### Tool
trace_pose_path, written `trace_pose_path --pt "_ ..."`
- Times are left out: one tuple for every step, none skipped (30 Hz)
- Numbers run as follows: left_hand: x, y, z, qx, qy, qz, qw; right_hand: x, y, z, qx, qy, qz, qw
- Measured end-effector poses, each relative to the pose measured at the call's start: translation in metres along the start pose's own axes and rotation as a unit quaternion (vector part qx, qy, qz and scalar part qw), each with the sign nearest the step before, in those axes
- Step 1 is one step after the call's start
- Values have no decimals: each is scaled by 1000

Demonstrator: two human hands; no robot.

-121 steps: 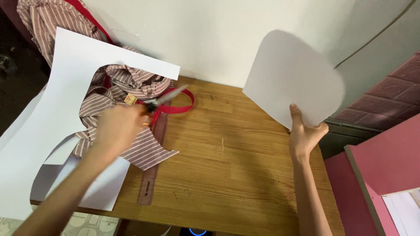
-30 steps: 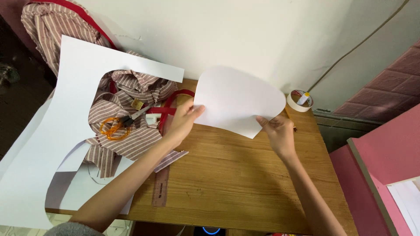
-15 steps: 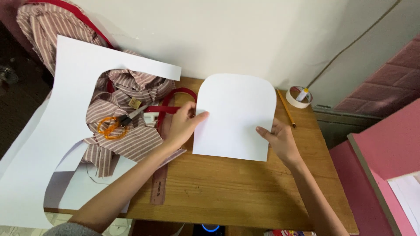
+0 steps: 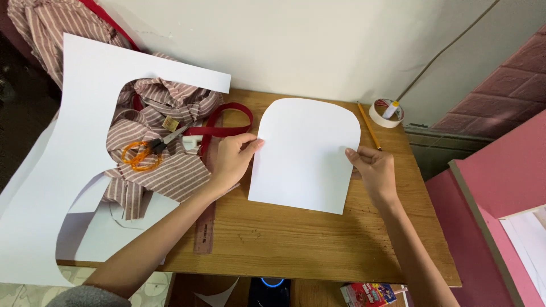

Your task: Cutting a paper template and using it to cut a specific shape out of striped fabric using scissors.

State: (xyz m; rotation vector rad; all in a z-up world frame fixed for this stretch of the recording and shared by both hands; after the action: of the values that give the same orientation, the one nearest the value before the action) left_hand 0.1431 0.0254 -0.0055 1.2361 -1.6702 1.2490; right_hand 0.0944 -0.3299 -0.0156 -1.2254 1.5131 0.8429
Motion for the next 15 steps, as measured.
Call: trace_pose_path --pt "2 1 -1 7 -5 2 1000 16 -9 -4 7 1 -13 1000" --pt "4 2 -3 15 -10 5 1000 31 -19 -8 14 2 -25 1000" --pt "13 4 -4 16 -10 5 1000 38 -20 -8 13 2 -26 1000" --pt "23 7 -6 19 8 18 1000 45 -22 -10 21 -4 -29 999" --pt "34 9 -7 21 25 31 999 52 -23 -12 29 -10 -31 999" --pt "34 10 -8 22 25 31 999 57 -25 -12 28 -10 -32 999" --pt "39 10 -10 28 3 54 998 60 -26 -13 31 -8 -36 999" --pt "43 11 -12 35 -19 77 996 64 -27 -14 35 -6 -40 999" --pt "40 12 -12 35 -19 78 996 58 -25 -12 35 -6 -40 999" --pt "38 13 -15 49 -20 93 994 53 -23 -11 40 -22 -36 998" --pt "37 15 -17 62 -21 108 992 48 -21 -10 45 -36 -30 998" --pt "38 14 -15 62 -21 108 992 53 -23 -11 45 -36 -30 998" --pt "43 15 -16 78 -2 131 988 57 -26 -13 50 -40 -30 997" --pt "47 16 -17 94 17 153 984 61 -29 -15 55 -44 -31 997" --pt "49 16 -18 95 17 154 983 55 -25 -13 56 -45 -32 997"
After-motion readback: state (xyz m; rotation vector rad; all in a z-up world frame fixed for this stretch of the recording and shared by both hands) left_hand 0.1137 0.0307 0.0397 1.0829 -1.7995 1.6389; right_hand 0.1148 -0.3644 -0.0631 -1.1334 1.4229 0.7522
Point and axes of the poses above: each hand's wrist, its own y-axis away from the middle knuckle, its own z-axis out of the palm, x = y × z, the point moved 9 cm from there along -y, towards the middle knuckle, and after that the axes turned 2 degrees about y, right-handed, at the moved point
